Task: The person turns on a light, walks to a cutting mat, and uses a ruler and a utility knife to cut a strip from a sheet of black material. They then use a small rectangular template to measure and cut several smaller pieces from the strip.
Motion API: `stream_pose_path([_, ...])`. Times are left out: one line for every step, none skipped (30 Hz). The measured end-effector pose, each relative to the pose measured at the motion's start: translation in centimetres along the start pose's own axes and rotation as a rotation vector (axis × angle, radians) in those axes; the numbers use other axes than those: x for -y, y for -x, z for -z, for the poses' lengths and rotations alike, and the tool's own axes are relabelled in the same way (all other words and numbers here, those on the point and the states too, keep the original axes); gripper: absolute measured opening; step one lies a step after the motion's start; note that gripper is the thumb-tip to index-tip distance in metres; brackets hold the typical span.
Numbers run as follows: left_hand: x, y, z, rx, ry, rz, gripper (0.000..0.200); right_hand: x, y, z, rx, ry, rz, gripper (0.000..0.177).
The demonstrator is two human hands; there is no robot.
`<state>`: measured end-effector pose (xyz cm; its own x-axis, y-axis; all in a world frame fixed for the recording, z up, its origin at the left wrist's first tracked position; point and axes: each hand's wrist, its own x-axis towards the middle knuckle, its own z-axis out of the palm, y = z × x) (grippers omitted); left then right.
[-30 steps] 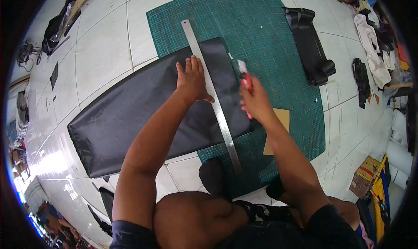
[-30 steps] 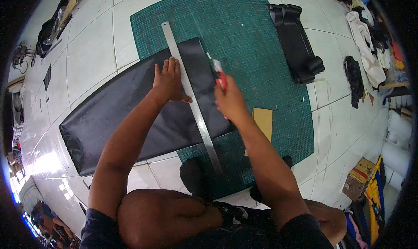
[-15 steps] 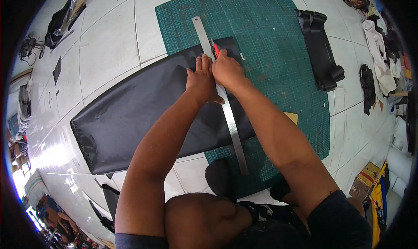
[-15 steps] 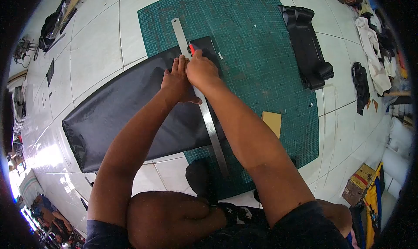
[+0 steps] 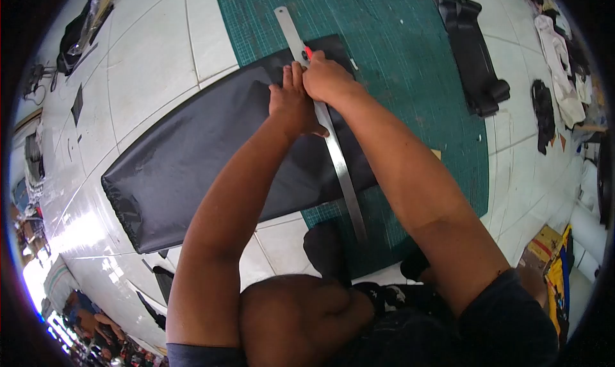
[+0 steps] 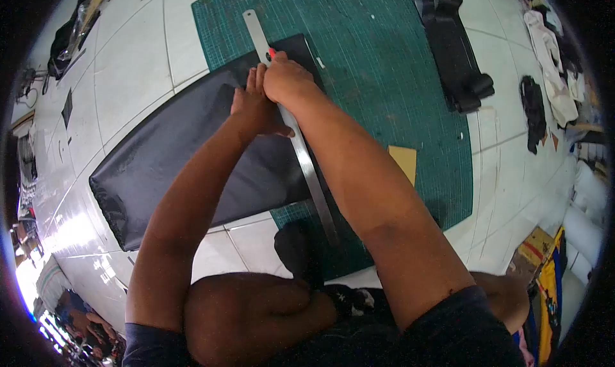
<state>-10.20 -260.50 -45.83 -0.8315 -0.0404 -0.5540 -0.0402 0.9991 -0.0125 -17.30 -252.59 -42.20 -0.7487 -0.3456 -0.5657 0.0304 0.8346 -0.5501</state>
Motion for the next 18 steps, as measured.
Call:
stream_pose_path([0.1,-0.1,0.2,0.009,0.003,-0.004,0.150,-0.7,-0.4,-0.3,0.041,0.027,-0.018,0.050])
stream_pose_path([0.1,-0.1,0.4,0.015,0.008,-0.003,0.151,-1.4,-1.1,-0.7,0.083,0.056,-0.031,0.049])
stream_pose_path([-0.1,0.1,0.1,0.026,-0.004,0.000,0.151,-1.7,-0.8,-1.0,0.133,0.080,-0.048,0.047])
stream_pose_path([-0.1,0.0,0.2,0.024,-0.017,0.007,0.151,-2.0,0.3,-0.8,0.182,0.082,-0.071,0.046])
stream_pose_path([0.0,-0.1,0.3,0.017,-0.029,0.016,0.151,-3.1,0.9,-1.2,0.207,0.090,-0.074,0.045])
stream_pose_path([0.0,-0.3,0.3,0.004,-0.045,0.023,0.151,-5.0,1.3,-2.4,0.224,0.095,-0.078,0.044])
stream_pose_path([-0.1,-0.5,0.1,-0.008,-0.059,0.030,0.152,-7.2,1.7,-3.8,0.235,0.102,-0.083,0.043])
stream_pose_path([-0.2,-0.4,-0.3,-0.015,-0.072,0.037,0.152,-10.0,1.7,-5.7,0.233,0.129,-0.073,0.042])
stream_pose_path([-0.2,-0.3,-0.2,-0.018,-0.059,0.034,0.153,-13.4,1.6,-8.4,0.211,0.175,-0.039,0.041])
stream_pose_path([-0.1,-0.1,0.3,-0.020,-0.047,0.032,0.154,-16.6,2.1,-10.6,0.191,0.213,-0.010,0.040])
stream_pose_path([-0.2,0.1,0.3,-0.017,-0.032,0.027,0.155,-18.5,3.3,-12.0,0.190,0.220,-0.016,0.040])
stream_pose_path([-0.2,0.1,-0.1,-0.035,-0.027,0.026,0.155,-16.0,6.1,-8.7,0.285,0.086,-0.087,0.039])
stream_pose_path([0.0,0.0,-0.5,-0.056,-0.024,0.025,0.156,-13.7,8.4,-5.7,0.431,0.105,-0.140,0.040])
stream_pose_path([0.1,-0.1,-0.7,-0.079,-0.021,0.024,0.156,-11.3,10.5,-2.7,0.575,0.124,-0.192,0.040])
stream_pose_path([0.0,0.0,-0.7,-0.078,-0.017,0.021,0.156,-10.5,12.4,-1.4,0.720,0.141,-0.246,0.041])
stream_pose_path([0.1,0.1,-0.5,-0.078,-0.013,0.020,0.157,-11.3,14.3,-1.8,0.621,0.146,-0.179,0.042])
stream_pose_path([0.1,0.1,-0.4,-0.079,-0.008,0.022,0.157,-12.5,16.3,-2.5,0.523,0.153,-0.111,0.043])
stream_pose_path([0.1,0.2,-0.7,-0.077,0.004,0.021,0.158,-14.0,18.7,-3.6,0.428,0.159,-0.045,0.046])
